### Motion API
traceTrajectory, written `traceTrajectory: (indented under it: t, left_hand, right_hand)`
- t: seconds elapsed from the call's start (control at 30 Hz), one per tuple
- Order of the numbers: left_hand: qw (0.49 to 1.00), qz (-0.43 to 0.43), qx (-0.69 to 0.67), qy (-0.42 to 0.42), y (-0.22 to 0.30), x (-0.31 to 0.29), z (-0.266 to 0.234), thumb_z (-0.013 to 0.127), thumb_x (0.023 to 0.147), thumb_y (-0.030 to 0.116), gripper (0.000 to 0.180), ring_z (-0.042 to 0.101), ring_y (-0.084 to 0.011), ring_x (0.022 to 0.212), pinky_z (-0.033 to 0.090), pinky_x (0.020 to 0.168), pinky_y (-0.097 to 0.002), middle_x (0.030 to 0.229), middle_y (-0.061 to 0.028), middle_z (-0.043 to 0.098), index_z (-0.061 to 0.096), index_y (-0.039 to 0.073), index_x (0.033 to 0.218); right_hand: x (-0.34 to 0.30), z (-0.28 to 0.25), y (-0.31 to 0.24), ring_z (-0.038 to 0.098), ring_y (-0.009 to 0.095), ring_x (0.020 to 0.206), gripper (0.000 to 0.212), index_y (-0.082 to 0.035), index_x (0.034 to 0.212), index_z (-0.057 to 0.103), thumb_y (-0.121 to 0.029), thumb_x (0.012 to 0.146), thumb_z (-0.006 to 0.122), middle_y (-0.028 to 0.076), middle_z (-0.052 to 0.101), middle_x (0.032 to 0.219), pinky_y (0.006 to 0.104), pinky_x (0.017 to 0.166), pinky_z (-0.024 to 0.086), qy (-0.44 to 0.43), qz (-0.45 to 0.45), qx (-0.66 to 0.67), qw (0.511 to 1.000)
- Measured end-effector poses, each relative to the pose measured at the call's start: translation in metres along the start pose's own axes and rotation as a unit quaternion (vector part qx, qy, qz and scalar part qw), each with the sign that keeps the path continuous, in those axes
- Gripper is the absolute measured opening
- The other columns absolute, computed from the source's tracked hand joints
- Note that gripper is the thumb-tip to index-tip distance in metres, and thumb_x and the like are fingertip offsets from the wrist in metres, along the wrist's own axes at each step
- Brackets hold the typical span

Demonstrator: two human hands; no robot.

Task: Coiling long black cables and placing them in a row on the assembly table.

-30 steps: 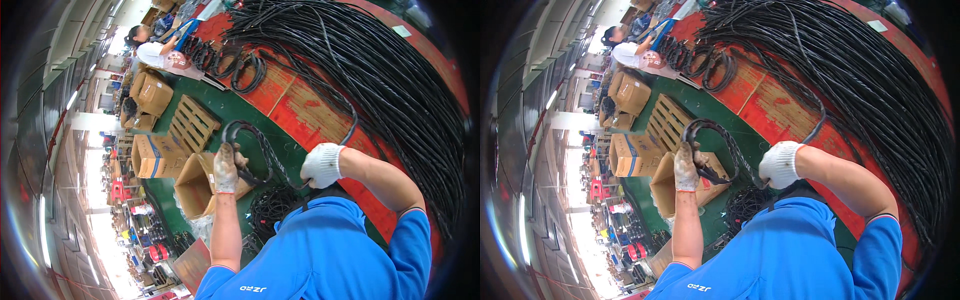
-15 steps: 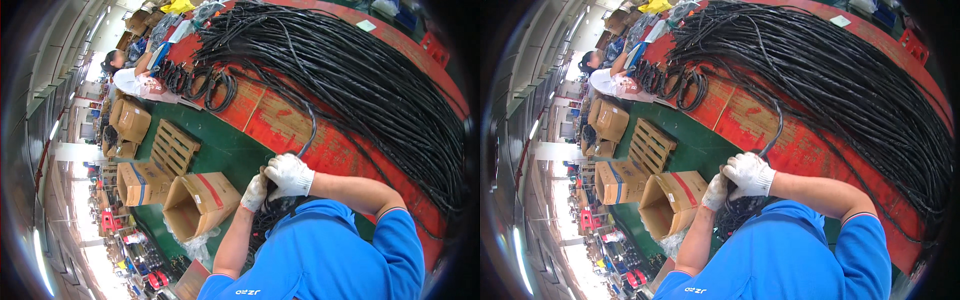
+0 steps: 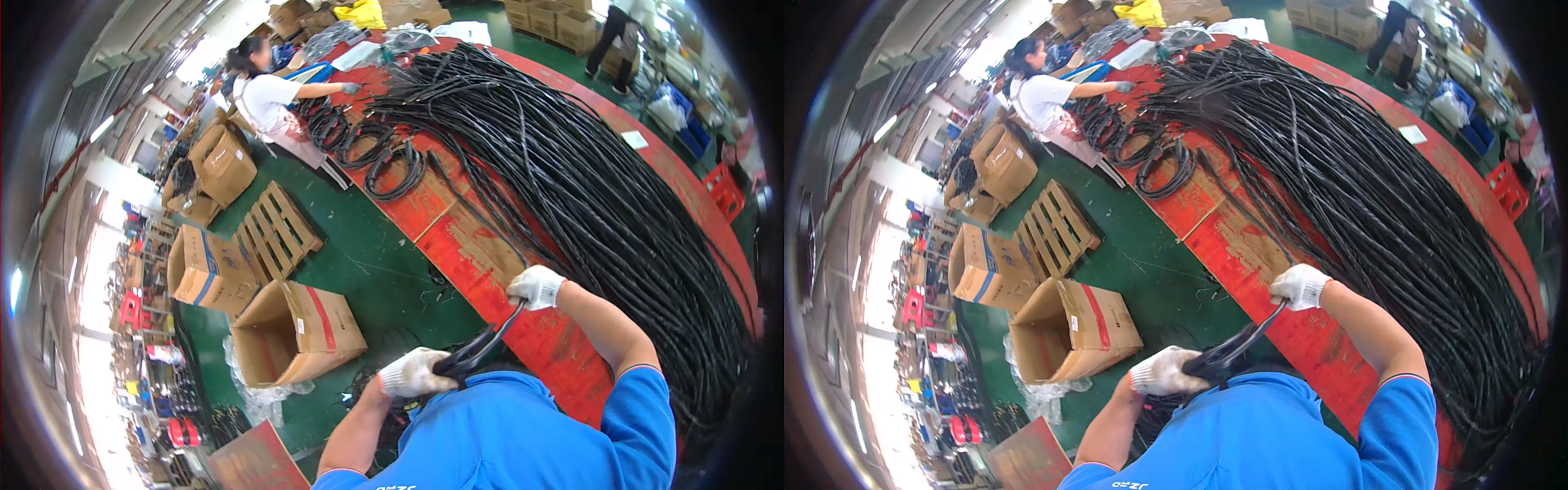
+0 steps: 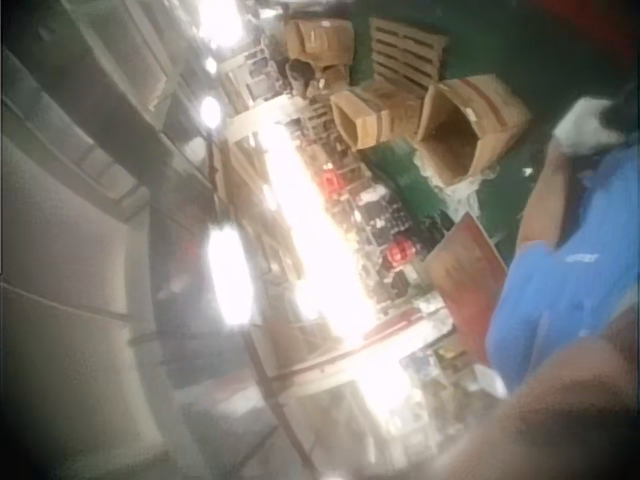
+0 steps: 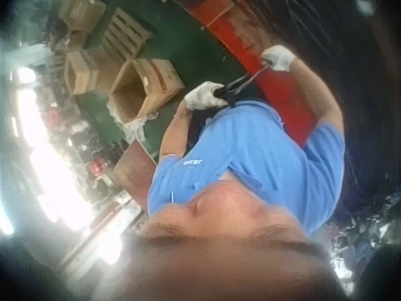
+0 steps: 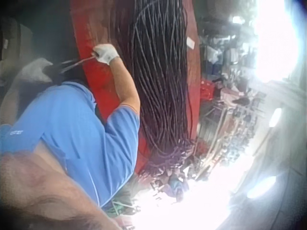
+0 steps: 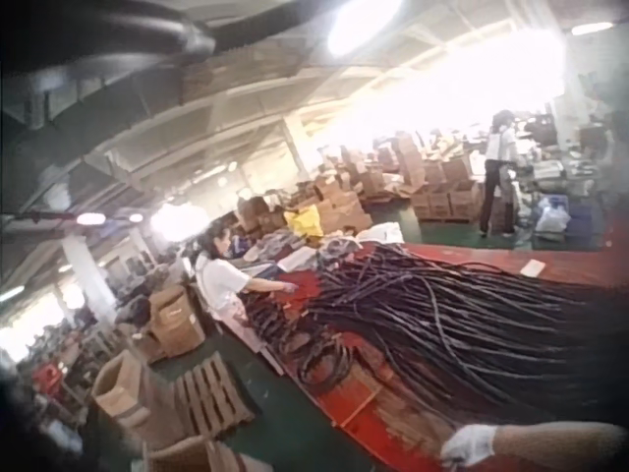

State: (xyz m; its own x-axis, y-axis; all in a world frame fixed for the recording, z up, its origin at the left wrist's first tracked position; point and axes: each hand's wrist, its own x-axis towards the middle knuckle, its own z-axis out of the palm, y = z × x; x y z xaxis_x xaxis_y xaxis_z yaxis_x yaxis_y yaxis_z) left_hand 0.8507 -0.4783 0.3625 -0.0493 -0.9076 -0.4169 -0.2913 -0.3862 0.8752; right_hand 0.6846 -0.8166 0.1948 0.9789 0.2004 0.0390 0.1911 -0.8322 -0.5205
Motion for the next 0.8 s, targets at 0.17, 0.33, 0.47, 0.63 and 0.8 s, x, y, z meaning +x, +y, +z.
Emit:
traceTrajectory:
  t: [0.17, 0.33, 0.47, 0.63, 0.8]
  left_hand:
    - [0.985, -0.013, -0.004, 0.171, 0.022, -0.104, -0.044, 0.088, 0.072, 0.022, 0.037, 0.063, -0.0114, 0.062, 0.051, 0.062, -0.0322, 0.073, -0.0047, 0.071, 0.078, 0.000, 0.100]
    - [0.829, 0.428, -0.243, 0.265, -0.051, -0.202, -0.063, 0.055, 0.091, 0.021, 0.023, 0.057, -0.0080, 0.050, 0.045, 0.045, -0.0302, 0.058, 0.0039, 0.061, 0.066, 0.004, 0.102]
    - [0.658, 0.261, -0.362, 0.607, -0.070, -0.233, -0.065, 0.061, 0.096, 0.040, 0.035, 0.027, -0.0082, 0.044, 0.033, 0.051, -0.0301, 0.053, 0.0081, 0.032, 0.045, 0.015, 0.077]
    - [0.605, 0.319, -0.419, 0.598, -0.107, -0.250, -0.066, 0.063, 0.101, 0.028, 0.030, 0.022, -0.0088, 0.044, 0.028, 0.054, -0.0313, 0.051, 0.0080, 0.024, 0.048, 0.017, 0.078]
    - [0.558, 0.165, -0.441, 0.683, -0.119, -0.224, -0.048, 0.067, 0.102, 0.030, 0.038, 0.021, -0.0108, 0.045, 0.028, 0.054, -0.0317, 0.051, 0.0063, 0.023, 0.046, 0.018, 0.073]
  right_hand:
    - [0.004, -0.030, 0.032, 0.065, 0.036, 0.075, 0.005, -0.017, 0.071, 0.065, -0.017, 0.070, 0.070, 0.008, 0.067, 0.070, 0.0458, 0.078, 0.050, 0.171, 0.095, -0.064, 0.979]
    - [0.044, -0.032, 0.052, 0.068, 0.040, 0.089, 0.010, -0.007, 0.090, 0.076, -0.011, 0.081, 0.076, 0.016, 0.072, 0.088, 0.0470, 0.081, 0.055, 0.298, 0.159, -0.057, 0.940]
    - [0.063, -0.030, 0.043, 0.073, 0.027, 0.092, 0.025, -0.005, 0.114, 0.066, -0.008, 0.091, 0.076, 0.015, 0.074, 0.098, 0.0372, 0.080, 0.055, 0.341, 0.240, 0.083, 0.905]
    - [0.109, -0.056, -0.052, 0.069, 0.031, 0.075, 0.025, -0.011, 0.119, 0.067, -0.009, 0.095, 0.071, 0.014, 0.068, 0.089, 0.0374, 0.072, 0.055, 0.320, 0.105, 0.146, 0.930]
    - [0.124, -0.078, -0.111, 0.072, 0.034, 0.079, 0.026, -0.014, 0.120, 0.072, -0.013, 0.094, 0.072, 0.013, 0.071, 0.088, 0.0438, 0.069, 0.058, 0.145, -0.032, 0.002, 0.989]
